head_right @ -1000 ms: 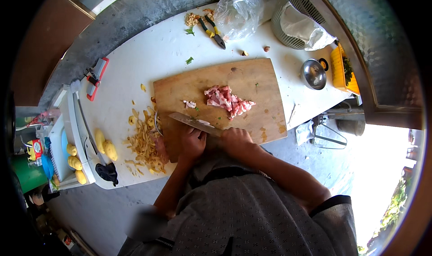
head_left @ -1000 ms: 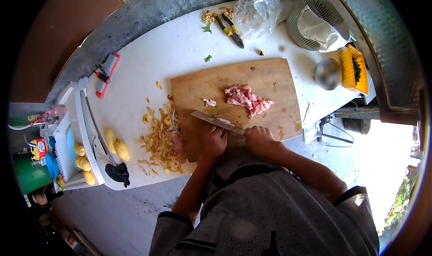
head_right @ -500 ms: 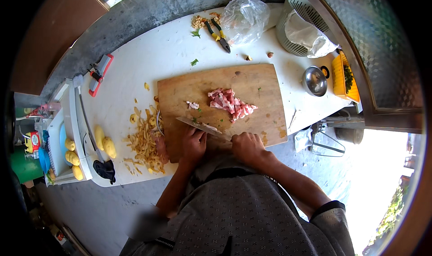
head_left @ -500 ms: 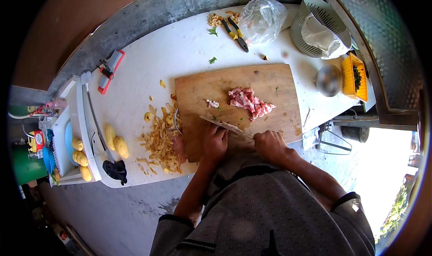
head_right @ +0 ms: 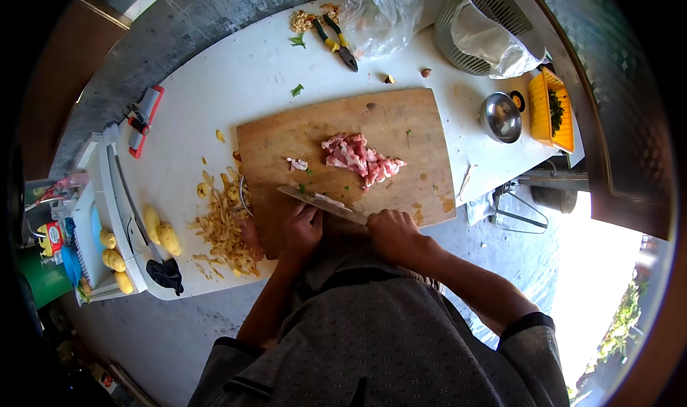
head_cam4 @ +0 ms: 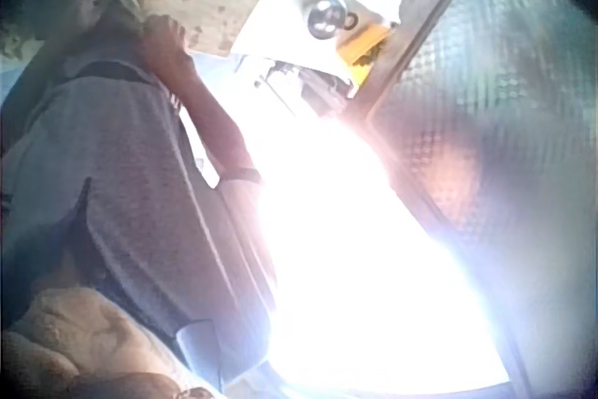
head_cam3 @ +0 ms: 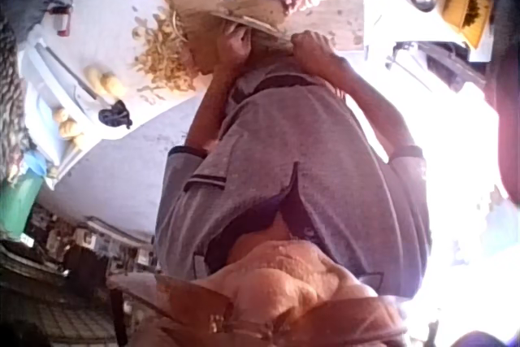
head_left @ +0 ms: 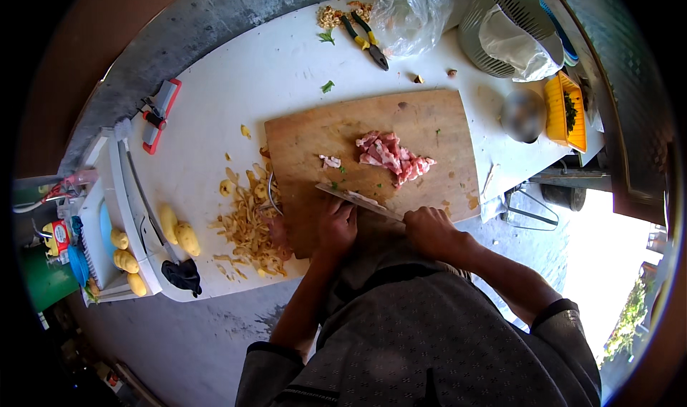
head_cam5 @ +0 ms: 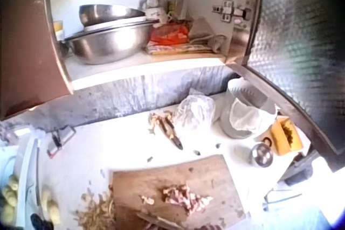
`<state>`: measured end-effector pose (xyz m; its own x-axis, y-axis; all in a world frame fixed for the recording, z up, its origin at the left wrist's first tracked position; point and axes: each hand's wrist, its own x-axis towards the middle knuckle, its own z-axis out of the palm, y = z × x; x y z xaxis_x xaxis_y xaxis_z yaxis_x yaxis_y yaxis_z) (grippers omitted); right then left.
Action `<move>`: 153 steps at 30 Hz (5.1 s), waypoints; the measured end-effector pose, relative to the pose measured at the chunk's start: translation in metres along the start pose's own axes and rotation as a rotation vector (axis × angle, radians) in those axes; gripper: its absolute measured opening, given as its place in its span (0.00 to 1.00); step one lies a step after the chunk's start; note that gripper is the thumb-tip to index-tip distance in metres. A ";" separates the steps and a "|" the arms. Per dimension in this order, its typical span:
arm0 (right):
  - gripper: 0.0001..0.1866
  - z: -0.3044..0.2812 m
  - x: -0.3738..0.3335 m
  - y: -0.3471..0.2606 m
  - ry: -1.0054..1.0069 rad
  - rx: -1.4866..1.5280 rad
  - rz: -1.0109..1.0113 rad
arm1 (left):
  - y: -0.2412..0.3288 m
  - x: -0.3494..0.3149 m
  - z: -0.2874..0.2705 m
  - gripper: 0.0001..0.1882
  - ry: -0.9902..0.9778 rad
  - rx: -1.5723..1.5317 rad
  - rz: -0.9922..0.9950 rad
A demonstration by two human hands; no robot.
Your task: The person uses a cleaver to chop raw meat into small pieces on a wooden cutting board. The person repeatedly slices the meat and occasionally gathers the pieces together to continue chopping.
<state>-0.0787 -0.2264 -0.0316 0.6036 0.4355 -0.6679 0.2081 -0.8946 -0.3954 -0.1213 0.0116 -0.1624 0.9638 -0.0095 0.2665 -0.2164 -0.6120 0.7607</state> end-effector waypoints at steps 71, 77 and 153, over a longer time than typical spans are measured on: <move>0.14 0.015 0.034 -0.028 0.152 0.095 0.041 | 0.013 0.009 -0.021 0.10 -0.056 0.011 0.034; 0.13 0.009 0.003 -0.023 0.153 0.084 0.015 | 0.000 0.007 -0.016 0.10 -0.005 0.003 0.034; 0.17 0.036 0.048 -0.047 0.235 0.010 -0.006 | -0.010 -0.009 -0.008 0.15 -0.134 0.060 0.018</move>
<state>-0.0875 -0.1601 -0.0681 0.7653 0.4044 -0.5007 0.2048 -0.8906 -0.4062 -0.1288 0.0244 -0.1672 0.9729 -0.1234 0.1954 -0.2277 -0.6571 0.7186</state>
